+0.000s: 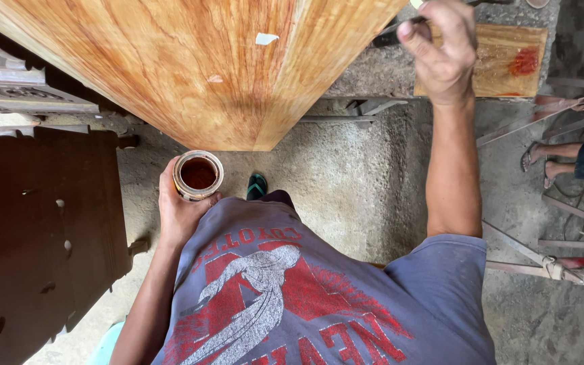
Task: The person uses a small metal spatula to scoop reddish-brown wood stain from a jar and applies it to the surface of a large wooden board. They repeatedly dip the spatula into the jar and spread the stain across the board's surface, working on different sections throughout the clip.
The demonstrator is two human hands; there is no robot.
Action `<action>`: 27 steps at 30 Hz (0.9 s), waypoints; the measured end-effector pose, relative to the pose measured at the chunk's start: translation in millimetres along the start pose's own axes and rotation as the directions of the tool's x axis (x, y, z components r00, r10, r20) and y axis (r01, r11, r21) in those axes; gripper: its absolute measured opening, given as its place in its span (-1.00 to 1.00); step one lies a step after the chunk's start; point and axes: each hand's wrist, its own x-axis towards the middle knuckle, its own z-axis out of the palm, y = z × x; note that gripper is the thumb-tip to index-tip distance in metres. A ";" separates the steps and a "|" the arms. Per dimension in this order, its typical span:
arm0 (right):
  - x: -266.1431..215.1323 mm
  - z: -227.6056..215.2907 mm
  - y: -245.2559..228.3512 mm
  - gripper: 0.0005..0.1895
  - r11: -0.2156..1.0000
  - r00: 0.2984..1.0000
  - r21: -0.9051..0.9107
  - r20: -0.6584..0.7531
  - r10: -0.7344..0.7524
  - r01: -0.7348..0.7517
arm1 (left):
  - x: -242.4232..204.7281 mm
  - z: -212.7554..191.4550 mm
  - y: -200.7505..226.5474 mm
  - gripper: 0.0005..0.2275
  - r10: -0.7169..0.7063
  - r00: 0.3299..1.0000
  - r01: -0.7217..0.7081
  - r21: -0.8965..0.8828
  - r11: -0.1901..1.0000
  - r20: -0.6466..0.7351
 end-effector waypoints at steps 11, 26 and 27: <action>11.7 -51.4 -96.0 -0.45 0.964 0.976 -0.182 0.064 0.210 -0.196 | -3.8 0.6 -11.0 -0.16 0.051 0.998 -0.053 0.043 0.998 0.048; 21.4 -36.2 -100.9 -0.41 0.968 0.957 -0.094 0.156 0.245 -0.232 | -0.6 -13.2 -10.7 -0.16 0.047 0.998 -0.048 0.004 0.999 0.039; 24.0 -30.8 -106.9 -0.44 0.972 0.964 -0.077 0.130 0.232 -0.223 | -1.2 -13.5 -10.9 -0.15 0.043 0.998 -0.043 -0.006 0.999 0.039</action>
